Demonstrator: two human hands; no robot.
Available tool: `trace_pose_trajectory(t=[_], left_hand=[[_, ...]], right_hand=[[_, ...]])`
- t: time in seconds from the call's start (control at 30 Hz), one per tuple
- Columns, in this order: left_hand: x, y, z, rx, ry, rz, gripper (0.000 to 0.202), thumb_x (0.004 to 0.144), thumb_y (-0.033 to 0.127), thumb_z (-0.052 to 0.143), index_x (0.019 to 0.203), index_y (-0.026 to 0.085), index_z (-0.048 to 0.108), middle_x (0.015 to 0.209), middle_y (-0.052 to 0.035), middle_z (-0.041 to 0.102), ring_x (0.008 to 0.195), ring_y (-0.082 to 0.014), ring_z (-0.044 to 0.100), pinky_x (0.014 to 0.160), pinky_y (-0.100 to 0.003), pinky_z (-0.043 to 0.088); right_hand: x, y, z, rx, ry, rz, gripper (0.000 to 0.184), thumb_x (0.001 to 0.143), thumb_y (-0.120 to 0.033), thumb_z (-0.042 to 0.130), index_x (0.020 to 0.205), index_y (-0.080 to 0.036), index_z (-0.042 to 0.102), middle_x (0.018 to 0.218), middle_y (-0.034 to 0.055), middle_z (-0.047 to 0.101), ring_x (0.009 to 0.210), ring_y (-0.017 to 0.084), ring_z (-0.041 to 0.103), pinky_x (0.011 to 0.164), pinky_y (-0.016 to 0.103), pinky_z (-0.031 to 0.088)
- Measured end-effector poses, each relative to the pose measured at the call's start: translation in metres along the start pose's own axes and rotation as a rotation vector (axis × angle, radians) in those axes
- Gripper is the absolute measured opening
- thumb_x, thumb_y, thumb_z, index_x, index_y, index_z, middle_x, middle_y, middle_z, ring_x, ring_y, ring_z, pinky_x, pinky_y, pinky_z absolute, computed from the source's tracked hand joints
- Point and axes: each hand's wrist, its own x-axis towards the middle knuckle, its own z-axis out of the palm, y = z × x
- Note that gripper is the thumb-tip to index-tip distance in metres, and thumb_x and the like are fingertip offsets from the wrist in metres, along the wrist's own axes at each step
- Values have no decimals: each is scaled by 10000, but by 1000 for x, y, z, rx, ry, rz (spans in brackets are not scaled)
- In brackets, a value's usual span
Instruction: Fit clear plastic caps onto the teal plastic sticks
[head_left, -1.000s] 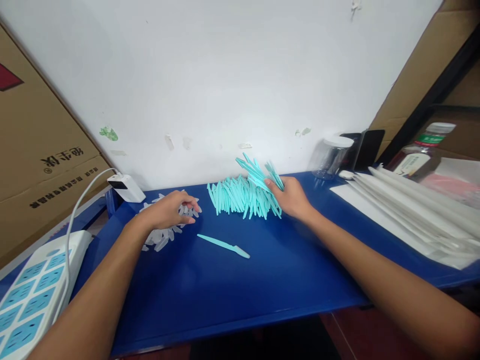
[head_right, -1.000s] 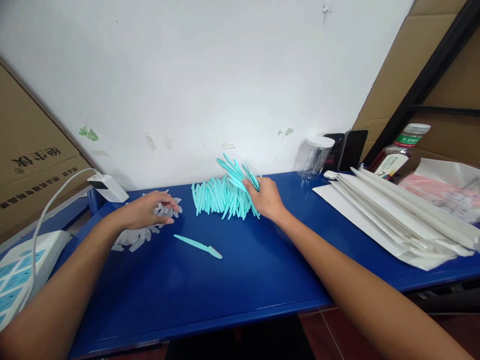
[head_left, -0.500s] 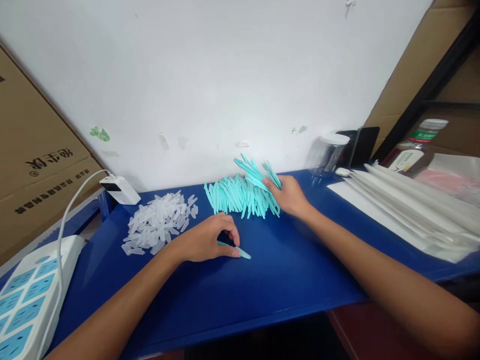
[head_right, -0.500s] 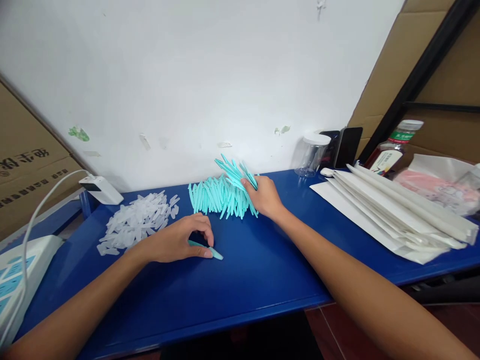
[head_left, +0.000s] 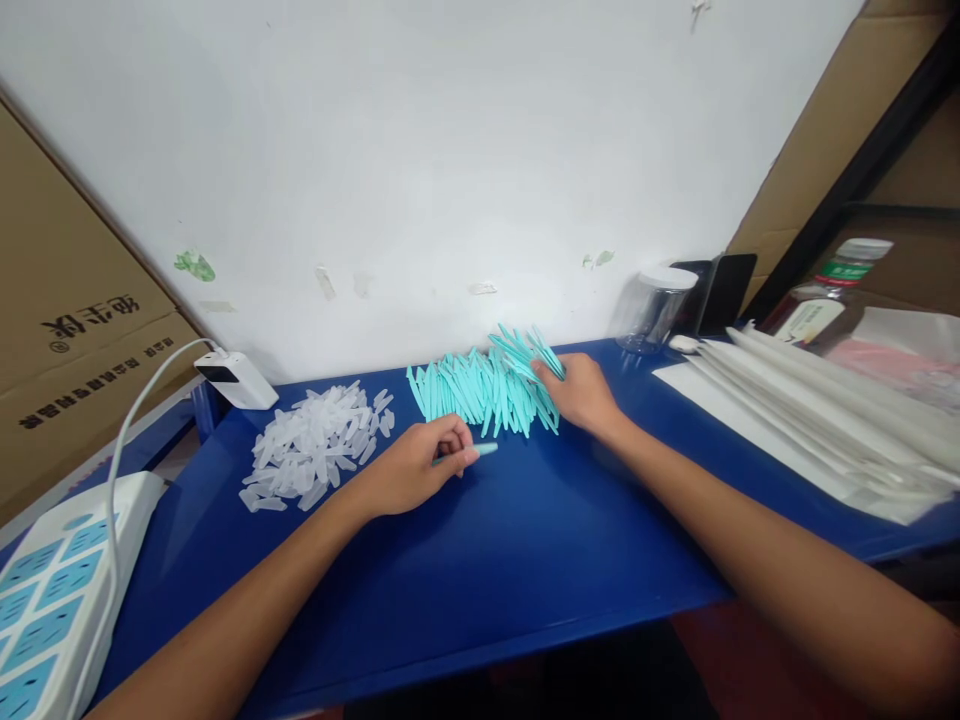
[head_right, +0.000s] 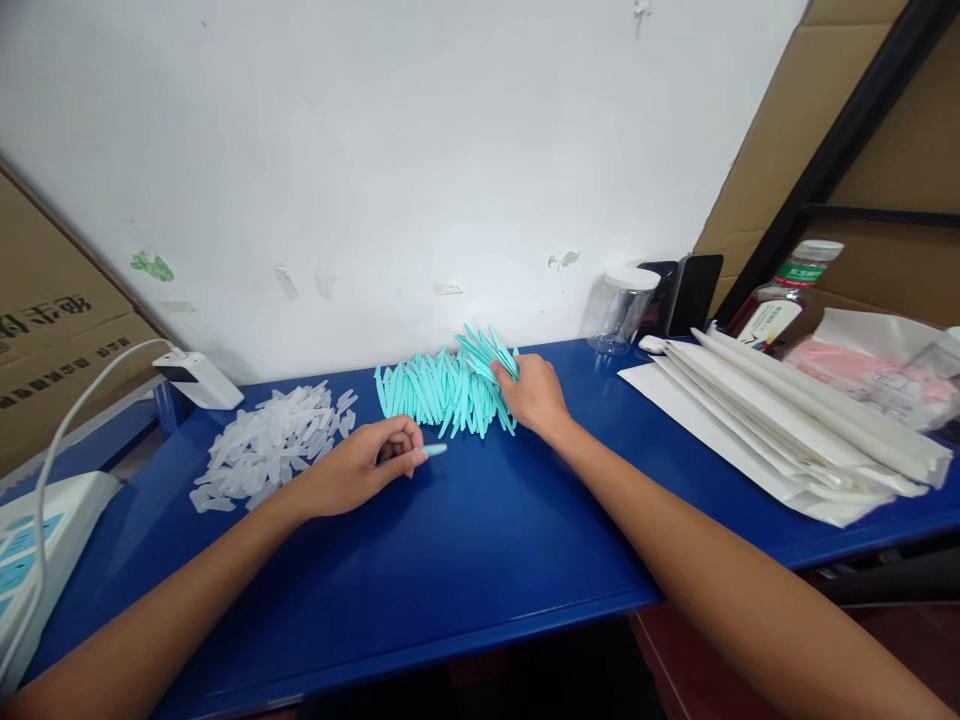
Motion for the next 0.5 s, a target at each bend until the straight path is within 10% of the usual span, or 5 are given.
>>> trace_pose_trajectory(t=[0.2,0.33,0.5], left_hand=[[8,-12,7,-292,257,-56,338,1015,478,552,1256,252,478,918,-9,685,586,-119,576,564,-272,446],[7,-1,10,-450,136,-173,477,987,516,598,1352,227,495,921,-34,698,595,-136,592,528,-275,471],[-1,13,17,36,47,21,238,965,416,670,1034,218,784,894,-61,734,788,-181,651,702,-307,503]], right_hand=[[-14,-18,0,155,43,-104,466,969,-520,515,635,-201,455,596,3,460,599,143,375,591,295,269],[-28,-34,2,273,40,-206,473,989,-526,520,661,-197,433,630,-14,435,629,131,363,600,280,287],[-34,-40,3,353,-18,-257,485,992,-539,539,666,-198,425,647,-22,414,641,126,363,598,271,292]])
